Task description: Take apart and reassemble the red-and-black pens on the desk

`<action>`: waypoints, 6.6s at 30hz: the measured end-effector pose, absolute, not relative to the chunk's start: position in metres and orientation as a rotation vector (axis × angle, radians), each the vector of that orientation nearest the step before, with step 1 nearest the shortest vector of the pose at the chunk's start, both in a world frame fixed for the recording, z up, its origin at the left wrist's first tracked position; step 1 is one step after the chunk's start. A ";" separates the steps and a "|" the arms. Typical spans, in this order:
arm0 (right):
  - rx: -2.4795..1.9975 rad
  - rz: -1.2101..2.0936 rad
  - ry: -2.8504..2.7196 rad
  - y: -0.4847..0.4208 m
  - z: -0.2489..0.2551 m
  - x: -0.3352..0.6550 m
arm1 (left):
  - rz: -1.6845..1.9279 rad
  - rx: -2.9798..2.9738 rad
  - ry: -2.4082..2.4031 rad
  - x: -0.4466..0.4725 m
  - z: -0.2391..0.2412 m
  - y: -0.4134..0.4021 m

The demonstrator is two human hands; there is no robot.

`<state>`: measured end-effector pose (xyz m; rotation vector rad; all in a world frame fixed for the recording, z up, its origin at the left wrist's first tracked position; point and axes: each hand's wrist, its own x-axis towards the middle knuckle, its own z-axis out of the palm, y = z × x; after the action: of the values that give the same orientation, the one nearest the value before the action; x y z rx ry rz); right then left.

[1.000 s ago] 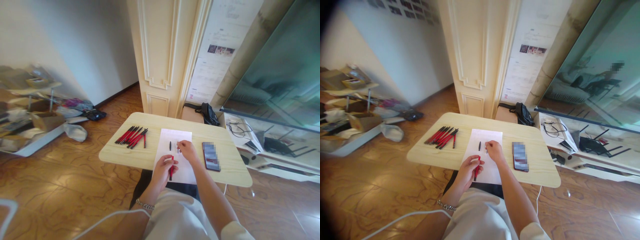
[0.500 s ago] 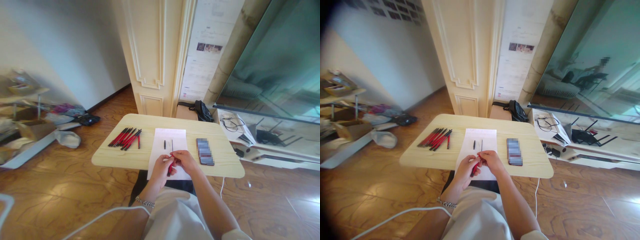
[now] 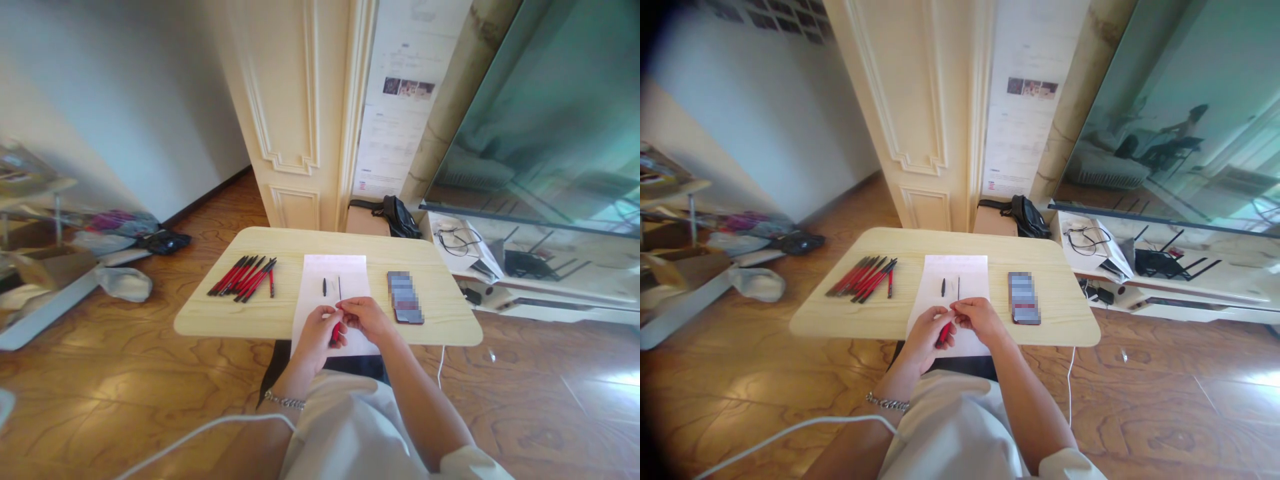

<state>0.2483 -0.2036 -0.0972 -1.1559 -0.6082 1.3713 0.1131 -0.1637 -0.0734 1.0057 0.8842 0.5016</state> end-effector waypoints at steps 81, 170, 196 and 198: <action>-2.234 0.287 -1.073 -0.211 -0.088 0.281 | 0.757 1.029 0.877 0.102 -0.075 -0.156; -1.367 0.876 -1.084 -0.204 -0.052 0.251 | 0.870 1.400 0.663 0.104 -0.091 -0.163; -2.548 0.391 -1.388 -0.114 -0.090 0.280 | 0.895 1.154 0.633 0.098 -0.101 -0.158; -2.578 0.384 -1.384 -0.111 -0.090 0.280 | 0.890 1.119 0.627 0.098 -0.099 -0.159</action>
<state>0.2795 -0.1112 -0.0901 -2.5775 -1.3844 0.3840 0.0981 -0.1585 -0.0994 1.1192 0.6269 0.8896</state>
